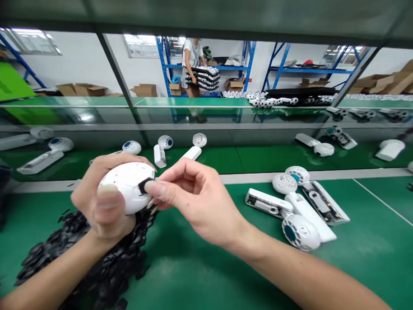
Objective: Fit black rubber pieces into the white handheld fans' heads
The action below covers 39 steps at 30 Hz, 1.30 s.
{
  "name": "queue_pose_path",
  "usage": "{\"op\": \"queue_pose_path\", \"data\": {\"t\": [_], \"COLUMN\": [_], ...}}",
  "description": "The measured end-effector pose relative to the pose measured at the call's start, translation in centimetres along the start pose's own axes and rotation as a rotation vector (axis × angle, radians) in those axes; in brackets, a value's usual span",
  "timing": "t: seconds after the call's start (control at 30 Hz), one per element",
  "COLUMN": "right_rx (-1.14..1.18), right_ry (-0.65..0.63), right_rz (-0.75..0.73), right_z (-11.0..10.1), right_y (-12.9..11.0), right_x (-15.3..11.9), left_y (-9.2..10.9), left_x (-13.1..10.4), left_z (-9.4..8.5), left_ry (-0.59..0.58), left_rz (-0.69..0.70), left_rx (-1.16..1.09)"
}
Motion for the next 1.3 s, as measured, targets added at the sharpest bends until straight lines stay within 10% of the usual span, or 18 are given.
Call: {"op": "queue_pose_path", "data": {"t": [0.33,0.9,1.3], "right_rx": [0.0,0.007,-0.671], "right_ry": [-0.071,-0.307,0.172], "right_rz": [0.079,0.372,-0.244], "right_z": [1.0,0.7,0.4], "right_y": [0.7,2.6,-1.7], "right_x": [-0.4,-0.4,-1.6], "left_y": [0.9,3.9,1.1], "left_x": [0.3,1.5,1.1], "left_z": [0.1,1.8,1.7], "left_ry": [-0.086,-0.134,0.009], "left_rz": [0.27,0.307,-0.106], "left_rx": [0.108,0.292,-0.009]}}
Point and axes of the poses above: each hand's wrist, its own x-axis towards the middle knuckle, its own z-axis out of the palm, y = z × x, the point moved 7 cm from there along x, towards the middle knuckle, and after that the axes turned 13 degrees about -x, right-handed, at the moved point
